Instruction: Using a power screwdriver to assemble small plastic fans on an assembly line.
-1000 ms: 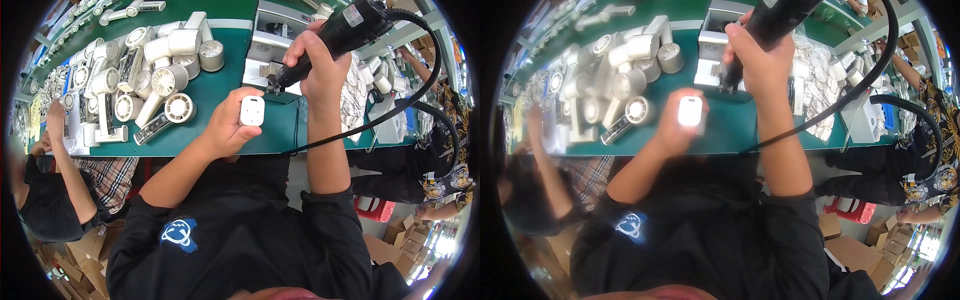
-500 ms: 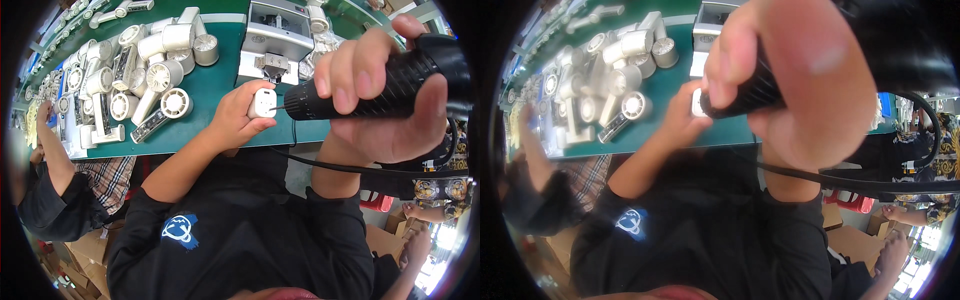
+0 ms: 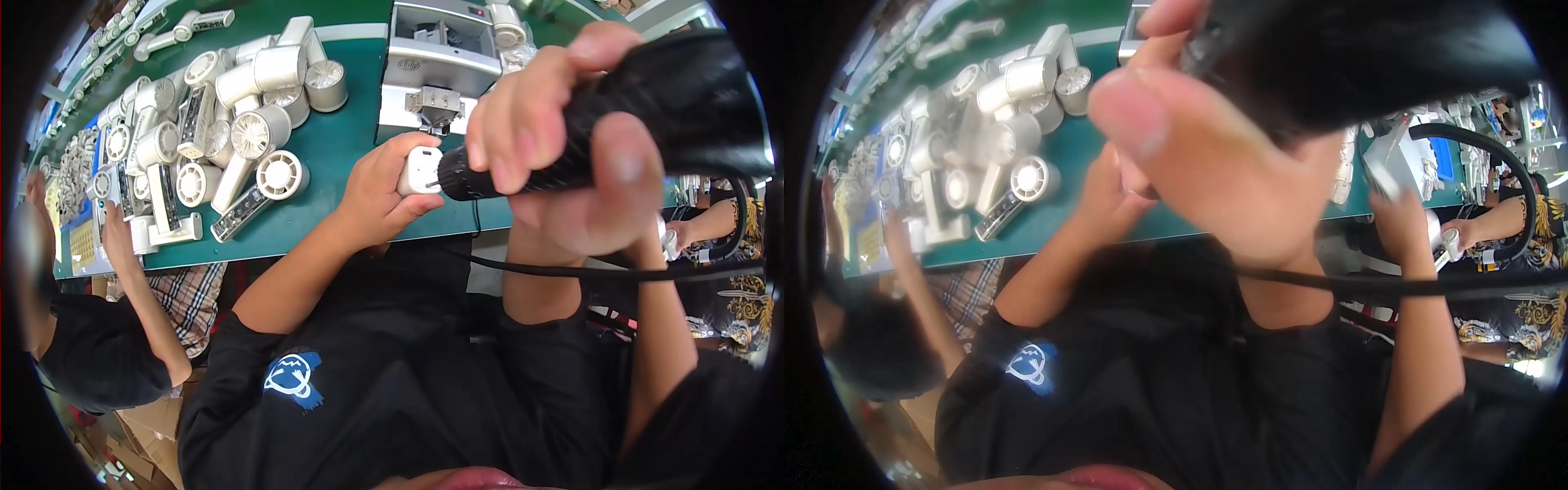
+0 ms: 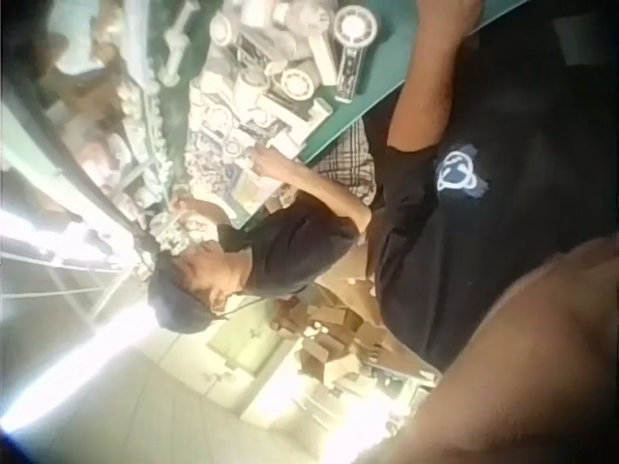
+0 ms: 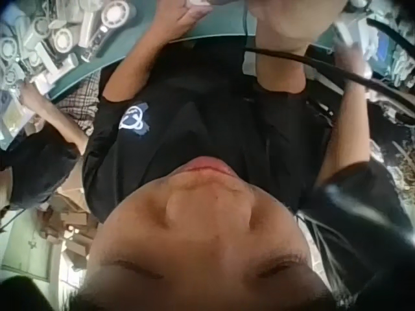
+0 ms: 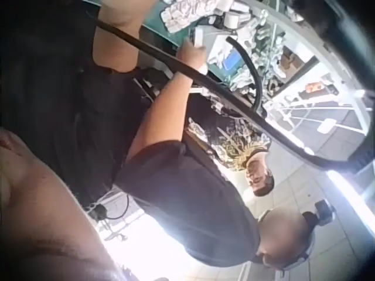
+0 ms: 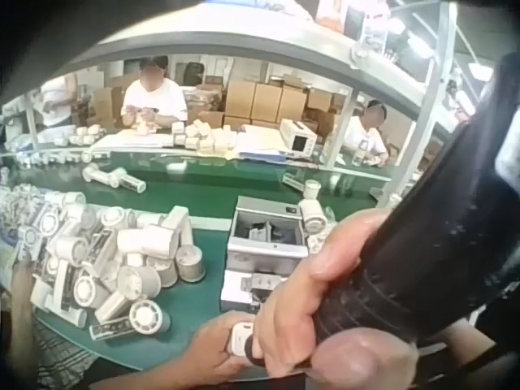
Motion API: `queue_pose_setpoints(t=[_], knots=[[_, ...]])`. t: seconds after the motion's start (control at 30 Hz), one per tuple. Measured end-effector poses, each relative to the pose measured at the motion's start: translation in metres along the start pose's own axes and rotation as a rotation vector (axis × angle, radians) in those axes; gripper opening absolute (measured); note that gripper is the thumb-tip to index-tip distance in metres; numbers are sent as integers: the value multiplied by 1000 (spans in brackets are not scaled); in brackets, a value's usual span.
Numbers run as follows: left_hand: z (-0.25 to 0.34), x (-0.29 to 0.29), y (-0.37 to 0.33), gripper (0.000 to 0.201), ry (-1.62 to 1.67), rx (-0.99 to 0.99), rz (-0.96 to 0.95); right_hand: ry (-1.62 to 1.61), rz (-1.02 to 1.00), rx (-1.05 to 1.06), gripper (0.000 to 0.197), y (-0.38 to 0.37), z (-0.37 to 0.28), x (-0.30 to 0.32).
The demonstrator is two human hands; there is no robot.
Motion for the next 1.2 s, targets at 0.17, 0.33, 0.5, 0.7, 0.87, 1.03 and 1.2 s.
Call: queue_pose_setpoints(t=[0.17,0.33,0.5,0.7,0.87,1.03,1.2], knots=[[10,9,-1,55,-130,-108,27,108,174,21,46,5,-8,-2],[2,53,-19,56,877,42,189,-159,174,368,55,7,-56,28],[83,108,-54,61,1400,-235,-25,-31,297,303,42,6,-48,34],[119,110,-50,63,1285,-311,-155,-23,285,181,44,3,-12,22],[120,107,-54,65,1314,-327,-215,17,271,164,45,0,-11,20],[116,104,-57,64,1334,-308,-245,2,278,135,47,2,-7,28],[113,100,-63,61,1412,-262,-206,23,291,148,47,8,-11,34]])
Point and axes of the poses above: each hand's wrist, its own y-axis away from the middle knuckle, its own x-axis out of the back of the hand, z = x × y, the point moved 9 cm from there along -y, towards the middle knuckle, and after that the axes turned 5 degrees about -z, right-handed, at the moved point
